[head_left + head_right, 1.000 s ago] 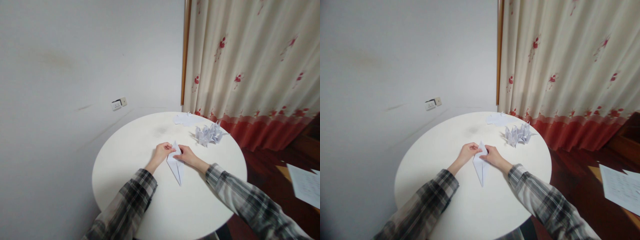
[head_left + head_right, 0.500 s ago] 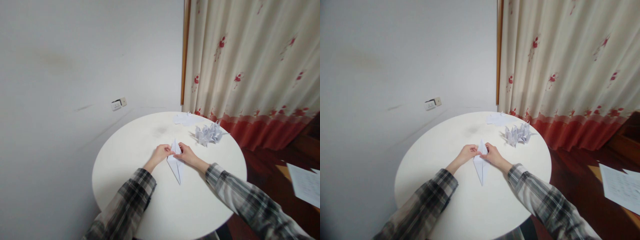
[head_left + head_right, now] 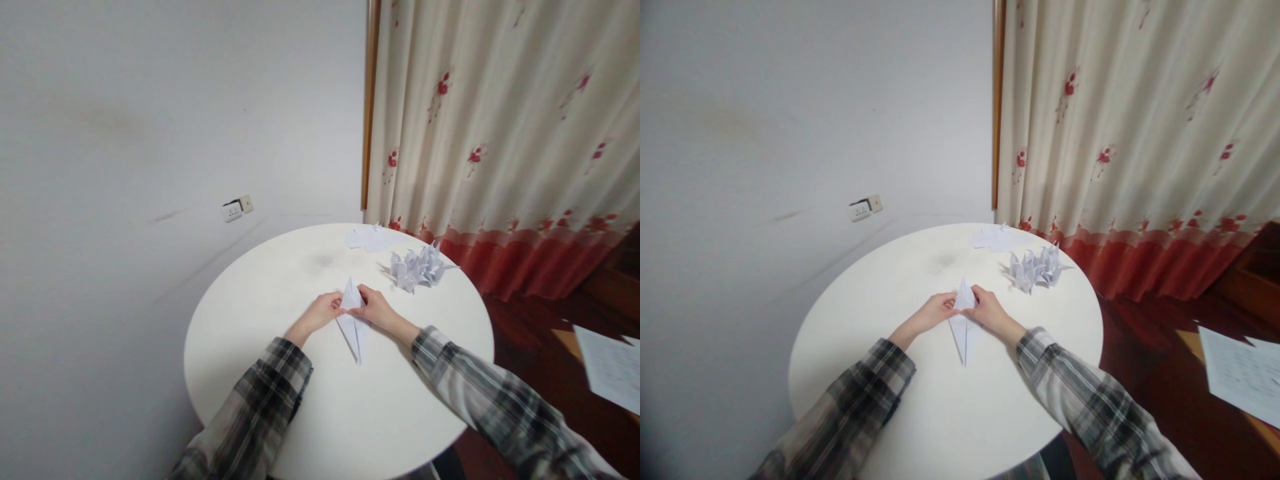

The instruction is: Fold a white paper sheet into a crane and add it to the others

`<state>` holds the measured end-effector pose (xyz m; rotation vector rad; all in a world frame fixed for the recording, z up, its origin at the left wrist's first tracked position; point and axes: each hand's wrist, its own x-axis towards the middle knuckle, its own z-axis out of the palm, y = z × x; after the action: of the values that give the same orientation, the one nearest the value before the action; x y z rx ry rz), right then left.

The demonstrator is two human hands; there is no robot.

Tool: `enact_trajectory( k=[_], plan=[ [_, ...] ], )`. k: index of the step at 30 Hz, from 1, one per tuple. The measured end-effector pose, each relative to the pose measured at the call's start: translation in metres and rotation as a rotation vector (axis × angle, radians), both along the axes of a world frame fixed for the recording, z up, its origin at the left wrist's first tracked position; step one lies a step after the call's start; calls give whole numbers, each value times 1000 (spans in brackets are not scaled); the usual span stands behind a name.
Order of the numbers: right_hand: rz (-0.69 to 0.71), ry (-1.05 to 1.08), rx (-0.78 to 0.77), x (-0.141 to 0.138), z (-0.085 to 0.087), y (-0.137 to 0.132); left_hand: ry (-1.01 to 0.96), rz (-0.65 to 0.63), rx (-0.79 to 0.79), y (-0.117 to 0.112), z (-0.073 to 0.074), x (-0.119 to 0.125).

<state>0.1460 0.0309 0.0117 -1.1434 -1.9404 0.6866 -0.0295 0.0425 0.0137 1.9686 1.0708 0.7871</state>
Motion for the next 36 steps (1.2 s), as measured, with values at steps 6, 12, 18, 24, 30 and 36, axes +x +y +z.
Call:
enact_trajectory(
  k=[6,12,18,24,30,36],
  plan=[
    [33,-59,-21,4,6,1,179,33,153,-4,1,2],
    [-12,-55,56,4,0,6,434,223,575,-22,7,7],
    [-39,-57,28,3,-2,11,696,103,658,-33,6,14],
    [-103,-62,69,4,-4,14,681,4,701,-34,-1,12],
    [-109,-43,82,4,-4,16,689,3,709,-34,-4,11],
    [-114,-48,94,2,-1,13,718,9,744,-33,-2,14]
  ],
)
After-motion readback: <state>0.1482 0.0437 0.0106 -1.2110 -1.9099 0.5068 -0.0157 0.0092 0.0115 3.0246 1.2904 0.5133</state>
